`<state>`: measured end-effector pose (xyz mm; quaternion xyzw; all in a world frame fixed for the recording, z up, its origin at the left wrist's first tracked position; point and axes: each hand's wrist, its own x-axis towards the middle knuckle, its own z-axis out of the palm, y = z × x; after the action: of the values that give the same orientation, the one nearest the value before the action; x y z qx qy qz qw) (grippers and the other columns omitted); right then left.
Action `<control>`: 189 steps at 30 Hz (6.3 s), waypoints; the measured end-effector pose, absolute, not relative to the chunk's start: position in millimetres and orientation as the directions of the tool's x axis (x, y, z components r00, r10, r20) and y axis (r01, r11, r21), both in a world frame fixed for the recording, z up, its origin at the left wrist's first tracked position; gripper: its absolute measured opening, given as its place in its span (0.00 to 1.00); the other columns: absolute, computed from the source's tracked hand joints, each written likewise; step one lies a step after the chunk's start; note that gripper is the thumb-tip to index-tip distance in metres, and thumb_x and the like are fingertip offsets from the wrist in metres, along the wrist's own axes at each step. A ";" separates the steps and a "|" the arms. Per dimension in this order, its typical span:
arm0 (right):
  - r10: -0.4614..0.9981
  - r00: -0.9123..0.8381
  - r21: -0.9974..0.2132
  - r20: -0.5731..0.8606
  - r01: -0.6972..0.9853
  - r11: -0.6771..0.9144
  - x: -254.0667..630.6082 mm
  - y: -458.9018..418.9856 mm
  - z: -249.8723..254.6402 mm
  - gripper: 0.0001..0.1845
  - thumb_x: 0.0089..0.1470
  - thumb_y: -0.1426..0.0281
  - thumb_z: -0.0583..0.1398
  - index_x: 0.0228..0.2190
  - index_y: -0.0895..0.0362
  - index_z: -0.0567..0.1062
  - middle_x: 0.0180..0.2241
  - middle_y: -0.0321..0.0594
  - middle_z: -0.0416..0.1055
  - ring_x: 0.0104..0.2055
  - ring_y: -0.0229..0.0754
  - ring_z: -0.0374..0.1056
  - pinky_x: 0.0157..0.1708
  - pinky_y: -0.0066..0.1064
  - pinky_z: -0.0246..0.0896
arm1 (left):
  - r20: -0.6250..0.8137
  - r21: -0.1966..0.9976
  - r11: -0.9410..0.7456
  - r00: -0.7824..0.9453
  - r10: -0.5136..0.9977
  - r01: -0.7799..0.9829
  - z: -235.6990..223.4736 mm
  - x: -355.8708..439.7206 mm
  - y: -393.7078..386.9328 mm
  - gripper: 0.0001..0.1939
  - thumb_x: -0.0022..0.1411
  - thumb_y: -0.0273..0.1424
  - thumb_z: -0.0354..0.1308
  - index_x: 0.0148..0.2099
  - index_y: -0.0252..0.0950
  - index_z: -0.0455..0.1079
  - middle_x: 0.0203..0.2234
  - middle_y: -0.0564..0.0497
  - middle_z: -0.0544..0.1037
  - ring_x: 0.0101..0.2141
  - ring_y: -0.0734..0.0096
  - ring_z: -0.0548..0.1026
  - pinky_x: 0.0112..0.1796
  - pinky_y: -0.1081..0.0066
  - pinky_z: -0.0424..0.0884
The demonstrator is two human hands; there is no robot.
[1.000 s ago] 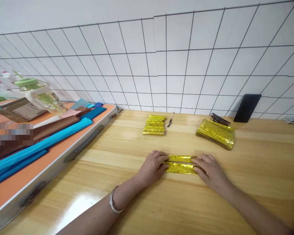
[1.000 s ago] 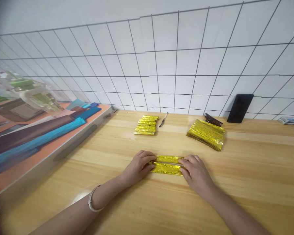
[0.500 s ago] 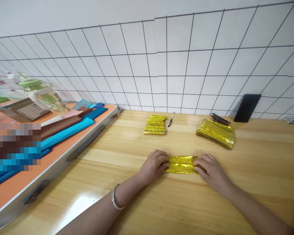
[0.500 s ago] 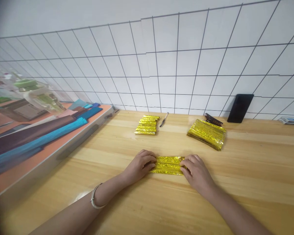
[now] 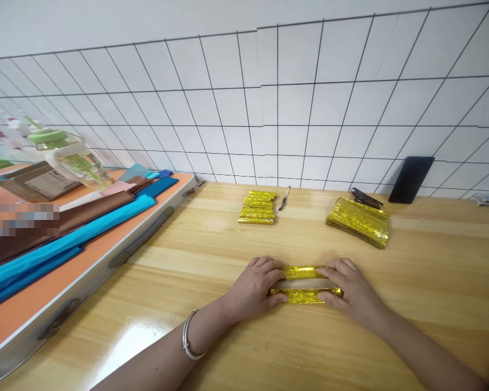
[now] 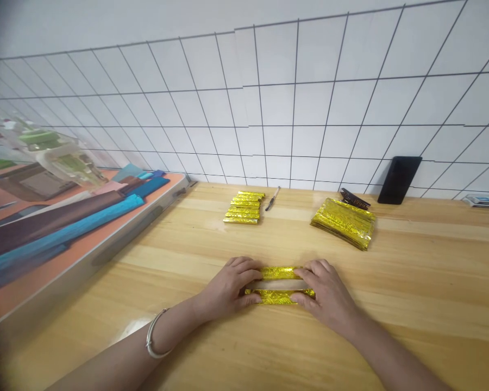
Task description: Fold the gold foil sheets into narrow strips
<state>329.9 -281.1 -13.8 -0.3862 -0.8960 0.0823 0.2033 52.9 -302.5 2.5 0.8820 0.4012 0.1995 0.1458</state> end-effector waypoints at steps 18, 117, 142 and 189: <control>0.718 -0.632 -0.319 0.291 0.644 0.695 325.5 -283.5 -10.5 0.13 0.50 0.62 0.61 0.38 0.53 0.71 0.40 0.44 0.68 0.42 0.47 0.62 0.41 0.42 0.59 | 0.275 0.461 -0.637 0.582 0.765 0.618 -1.5 56.2 -299.5 0.12 0.61 0.39 0.53 0.42 0.39 0.69 0.46 0.47 0.71 0.46 0.62 0.67 0.47 0.61 0.61; 0.977 -0.185 -0.993 0.105 0.036 0.113 333.7 -277.4 -23.7 0.28 0.47 0.64 0.63 0.49 0.52 0.63 0.36 0.37 0.67 0.36 0.38 0.64 0.35 0.30 0.62 | 0.041 0.991 0.001 0.311 0.949 -0.135 3.2 81.5 -309.0 0.25 0.58 0.28 0.56 0.57 0.39 0.55 0.51 0.41 0.69 0.53 0.61 0.65 0.52 0.60 0.59; 0.985 -0.159 -0.993 -0.068 -0.080 -0.082 325.3 -283.1 -5.6 0.31 0.42 0.58 0.66 0.48 0.52 0.67 0.42 0.42 0.71 0.42 0.46 0.68 0.43 0.40 0.64 | -0.157 0.919 0.238 0.262 0.952 -0.314 -3.0 84.7 -300.3 0.31 0.50 0.32 0.65 0.53 0.38 0.56 0.42 0.47 0.72 0.41 0.67 0.72 0.42 0.66 0.67; 0.972 -0.057 -0.968 0.229 0.093 0.234 328.8 -276.2 -26.7 0.17 0.47 0.66 0.64 0.40 0.53 0.66 0.31 0.34 0.69 0.33 0.37 0.65 0.35 0.29 0.62 | -0.061 0.982 0.080 0.112 0.992 -0.173 -11.2 84.5 -293.9 0.38 0.48 0.28 0.63 0.59 0.40 0.51 0.31 0.55 0.68 0.30 0.77 0.69 0.32 0.75 0.67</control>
<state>328.8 -276.2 -26.7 -0.4509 -0.5903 0.4242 0.5180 84.5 -293.9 -11.2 0.4612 0.4436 0.4973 0.5858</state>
